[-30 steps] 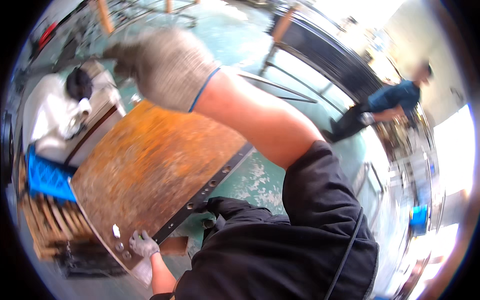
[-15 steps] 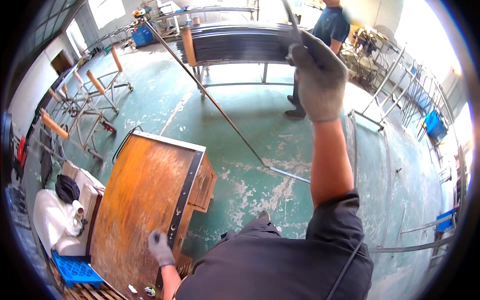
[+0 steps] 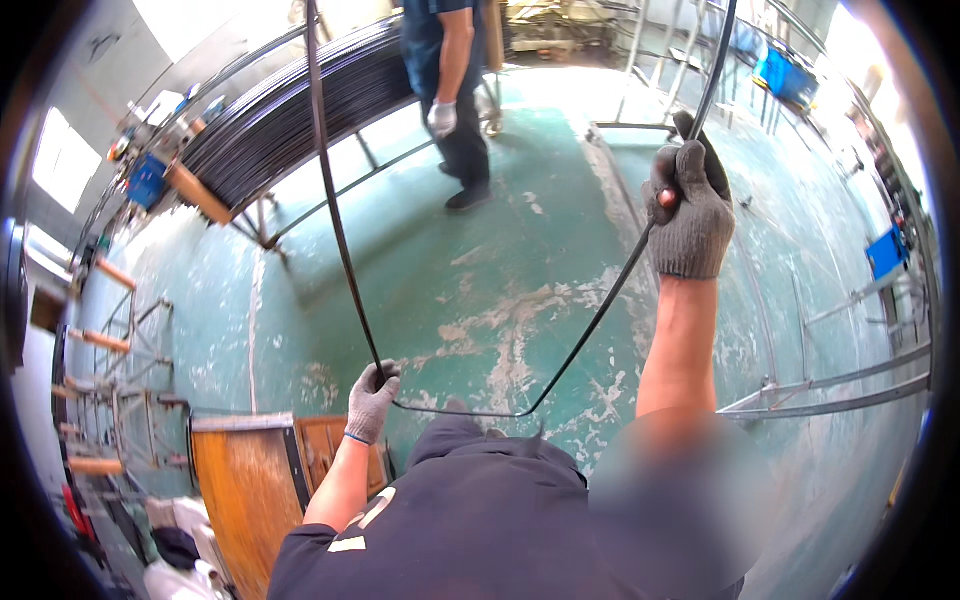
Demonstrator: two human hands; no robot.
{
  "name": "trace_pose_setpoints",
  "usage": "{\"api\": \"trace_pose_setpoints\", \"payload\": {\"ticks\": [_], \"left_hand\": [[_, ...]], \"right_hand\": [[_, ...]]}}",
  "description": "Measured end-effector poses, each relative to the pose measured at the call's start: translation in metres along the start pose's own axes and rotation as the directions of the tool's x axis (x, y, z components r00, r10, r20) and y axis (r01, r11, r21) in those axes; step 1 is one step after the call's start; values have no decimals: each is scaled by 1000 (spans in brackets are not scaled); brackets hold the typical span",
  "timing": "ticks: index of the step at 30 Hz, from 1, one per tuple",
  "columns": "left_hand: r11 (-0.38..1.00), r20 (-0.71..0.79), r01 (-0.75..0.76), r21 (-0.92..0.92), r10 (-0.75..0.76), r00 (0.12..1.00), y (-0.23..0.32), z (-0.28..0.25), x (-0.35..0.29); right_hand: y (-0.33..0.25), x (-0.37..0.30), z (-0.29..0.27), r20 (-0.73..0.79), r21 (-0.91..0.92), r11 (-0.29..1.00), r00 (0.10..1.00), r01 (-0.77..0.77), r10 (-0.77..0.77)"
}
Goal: The person picks up long black metal rods from a stack, feeds them into a bending machine, and removes the bent rods. The person also measures a rod on a wooden table using a tape measure before continuing the bending process.
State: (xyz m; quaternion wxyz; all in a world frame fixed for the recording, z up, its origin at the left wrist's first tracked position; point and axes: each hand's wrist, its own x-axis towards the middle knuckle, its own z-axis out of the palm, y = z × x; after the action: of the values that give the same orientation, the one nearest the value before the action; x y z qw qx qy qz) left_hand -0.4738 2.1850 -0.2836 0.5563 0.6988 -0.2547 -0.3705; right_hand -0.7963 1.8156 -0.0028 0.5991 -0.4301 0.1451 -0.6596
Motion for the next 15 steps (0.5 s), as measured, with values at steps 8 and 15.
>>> {"api": "trace_pose_setpoints", "payload": {"ticks": [8,15], "left_hand": [[966,169,247,-75,-232,958,100,167,208],[917,391,343,-206,-244,887,226,311,407]], "right_hand": [[118,209,-127,-171,-636,761,985,-126,20],[253,177,-255,-347,-846,300,882,-441,319]]}}
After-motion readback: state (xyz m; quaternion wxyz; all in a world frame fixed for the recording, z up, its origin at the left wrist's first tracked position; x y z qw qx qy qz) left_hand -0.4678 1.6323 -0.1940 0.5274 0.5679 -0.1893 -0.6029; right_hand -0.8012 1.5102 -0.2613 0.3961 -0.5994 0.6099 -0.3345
